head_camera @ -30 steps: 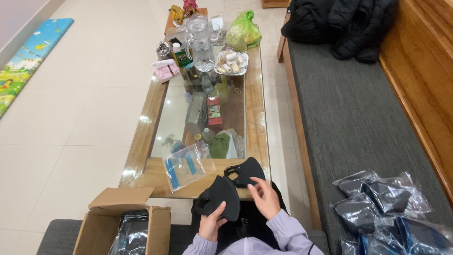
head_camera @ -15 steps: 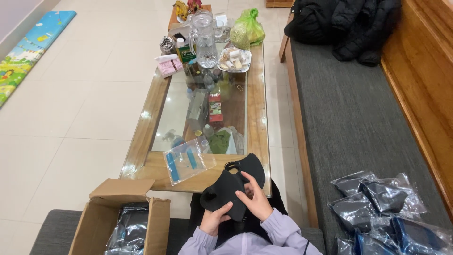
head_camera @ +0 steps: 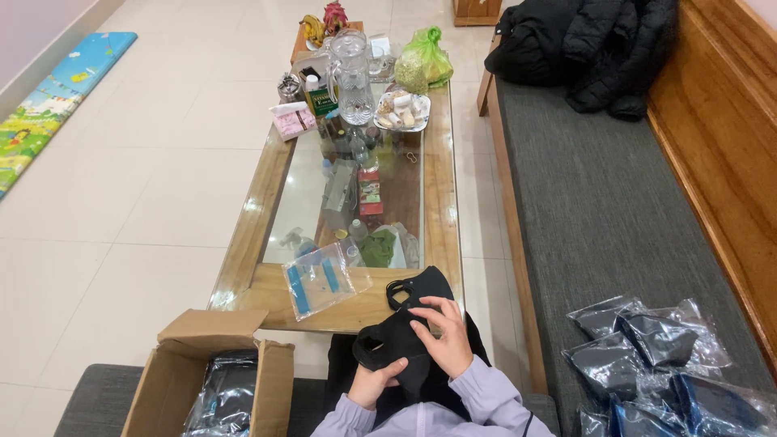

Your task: Inspecting the elasticity of face mask ear loops by stretching them manually

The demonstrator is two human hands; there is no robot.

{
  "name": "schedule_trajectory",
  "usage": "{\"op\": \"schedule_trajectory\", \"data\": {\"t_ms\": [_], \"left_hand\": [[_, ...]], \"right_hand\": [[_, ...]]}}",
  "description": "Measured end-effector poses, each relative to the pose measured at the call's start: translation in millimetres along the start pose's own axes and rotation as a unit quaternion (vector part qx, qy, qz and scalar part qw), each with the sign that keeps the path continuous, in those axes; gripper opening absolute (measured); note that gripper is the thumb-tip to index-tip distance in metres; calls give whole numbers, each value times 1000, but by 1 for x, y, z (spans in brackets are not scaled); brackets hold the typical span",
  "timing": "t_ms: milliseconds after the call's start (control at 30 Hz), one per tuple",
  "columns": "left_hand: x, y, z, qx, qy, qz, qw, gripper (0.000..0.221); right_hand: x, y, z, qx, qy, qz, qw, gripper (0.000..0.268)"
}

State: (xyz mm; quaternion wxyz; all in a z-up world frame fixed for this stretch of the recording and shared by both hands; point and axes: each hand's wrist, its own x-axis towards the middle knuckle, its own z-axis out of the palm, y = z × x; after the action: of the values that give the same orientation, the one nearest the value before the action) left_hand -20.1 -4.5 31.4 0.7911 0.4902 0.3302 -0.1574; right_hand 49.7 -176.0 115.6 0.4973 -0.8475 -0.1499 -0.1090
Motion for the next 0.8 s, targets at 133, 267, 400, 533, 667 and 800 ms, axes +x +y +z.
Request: {"op": "schedule_trajectory", "data": {"t_ms": [133,267,400,533,667,800], "left_hand": [[-4,6,1,9,-9,-5,1000,56],[-7,11,1,-11,2,-5,1000,53],[-9,15,0,-42,17,0,999,53],[-5,18,-2,-27,57,6,998,52],[-9,28,3,-80,93,19,992,59],[-13,30,3,-78,77,1,994,55]], "right_hand": [[2,-17,-1,10,34,-47,998,8],[-5,-7,7,76,8,33,997,9],[-16,6,19,115,-25,124,985,17],[-27,10,29,115,-38,131,984,18],[-33,8,34,76,-66,90,991,18],[-32,4,34,39,-26,-12,999,12]]}}
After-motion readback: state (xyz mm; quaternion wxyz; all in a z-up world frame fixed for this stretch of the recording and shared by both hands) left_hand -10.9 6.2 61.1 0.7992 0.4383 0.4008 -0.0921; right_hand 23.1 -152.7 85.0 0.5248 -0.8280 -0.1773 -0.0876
